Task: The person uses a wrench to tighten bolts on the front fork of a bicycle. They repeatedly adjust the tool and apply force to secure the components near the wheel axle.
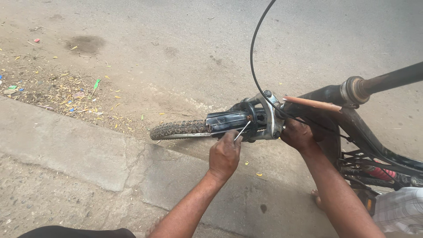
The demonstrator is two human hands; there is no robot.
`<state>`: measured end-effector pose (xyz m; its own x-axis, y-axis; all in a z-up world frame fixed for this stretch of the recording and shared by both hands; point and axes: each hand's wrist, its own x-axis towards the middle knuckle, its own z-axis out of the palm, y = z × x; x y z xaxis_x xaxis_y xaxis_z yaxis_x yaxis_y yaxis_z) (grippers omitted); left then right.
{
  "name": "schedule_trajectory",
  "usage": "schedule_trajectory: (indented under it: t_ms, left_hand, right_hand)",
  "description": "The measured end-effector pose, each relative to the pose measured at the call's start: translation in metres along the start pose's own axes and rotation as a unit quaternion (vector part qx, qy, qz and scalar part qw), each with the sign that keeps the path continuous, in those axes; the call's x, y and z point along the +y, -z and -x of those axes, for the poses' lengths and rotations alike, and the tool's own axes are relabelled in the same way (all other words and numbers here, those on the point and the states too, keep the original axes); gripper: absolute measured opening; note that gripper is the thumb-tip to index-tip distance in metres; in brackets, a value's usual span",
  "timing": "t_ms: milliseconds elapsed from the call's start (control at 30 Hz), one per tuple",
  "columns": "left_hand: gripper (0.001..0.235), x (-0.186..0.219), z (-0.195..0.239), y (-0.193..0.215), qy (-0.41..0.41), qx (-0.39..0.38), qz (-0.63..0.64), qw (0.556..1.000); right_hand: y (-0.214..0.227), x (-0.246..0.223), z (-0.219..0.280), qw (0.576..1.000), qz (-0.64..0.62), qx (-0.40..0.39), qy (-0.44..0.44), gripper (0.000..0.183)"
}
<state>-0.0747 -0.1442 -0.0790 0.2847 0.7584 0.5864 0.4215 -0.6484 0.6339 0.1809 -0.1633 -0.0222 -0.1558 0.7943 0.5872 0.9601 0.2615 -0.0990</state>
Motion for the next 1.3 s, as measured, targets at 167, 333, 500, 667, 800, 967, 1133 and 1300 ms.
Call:
schedule_trajectory:
  t_ms: [167, 333, 500, 667, 800, 967, 1133, 1300]
  left_hand:
    - [0.035, -0.012, 0.017, 0.002, -0.026, -0.022, -0.037, 0.999]
    - [0.065, -0.022, 0.022, -0.016, -0.01, 0.007, -0.074, 0.997]
    - [0.078, -0.022, 0.021, -0.035, 0.013, -0.025, -0.048, 0.998]
    - [0.085, -0.004, 0.027, -0.043, 0.029, -0.051, 0.004, 0.998]
    - [0.086, 0.01, 0.019, -0.032, 0.047, -0.11, -0.033, 0.992]
    - [0.078, 0.038, 0.005, -0.018, 0.116, -0.179, 0.02, 0.977]
    - [0.02, 0.048, -0.017, -0.012, -0.025, -0.065, 0.043, 0.997]
    - [0.011, 0.046, -0.048, 0.012, -0.159, -0.032, -0.047, 0.986]
  right_hand:
    - [0.002, -0.002, -0.005, 1.0, -0.008, 0.01, 0.026, 0.035]
    - [0.002, -0.005, -0.001, 0.998, -0.059, 0.003, 0.022, 0.035]
    - [0.005, -0.006, -0.004, 1.0, -0.008, 0.014, 0.011, 0.038]
    - [0.004, -0.005, -0.004, 1.0, -0.01, 0.012, 0.011, 0.038]
    - [0.003, -0.004, -0.004, 1.0, -0.028, 0.003, 0.012, 0.041]
    - [-0.008, 0.012, 0.004, 0.999, -0.015, 0.019, 0.029, 0.041]
    - [-0.037, 0.045, 0.024, 0.998, -0.003, -0.047, -0.033, 0.024]
    - [-0.043, 0.05, 0.022, 0.998, -0.05, -0.022, 0.007, 0.029]
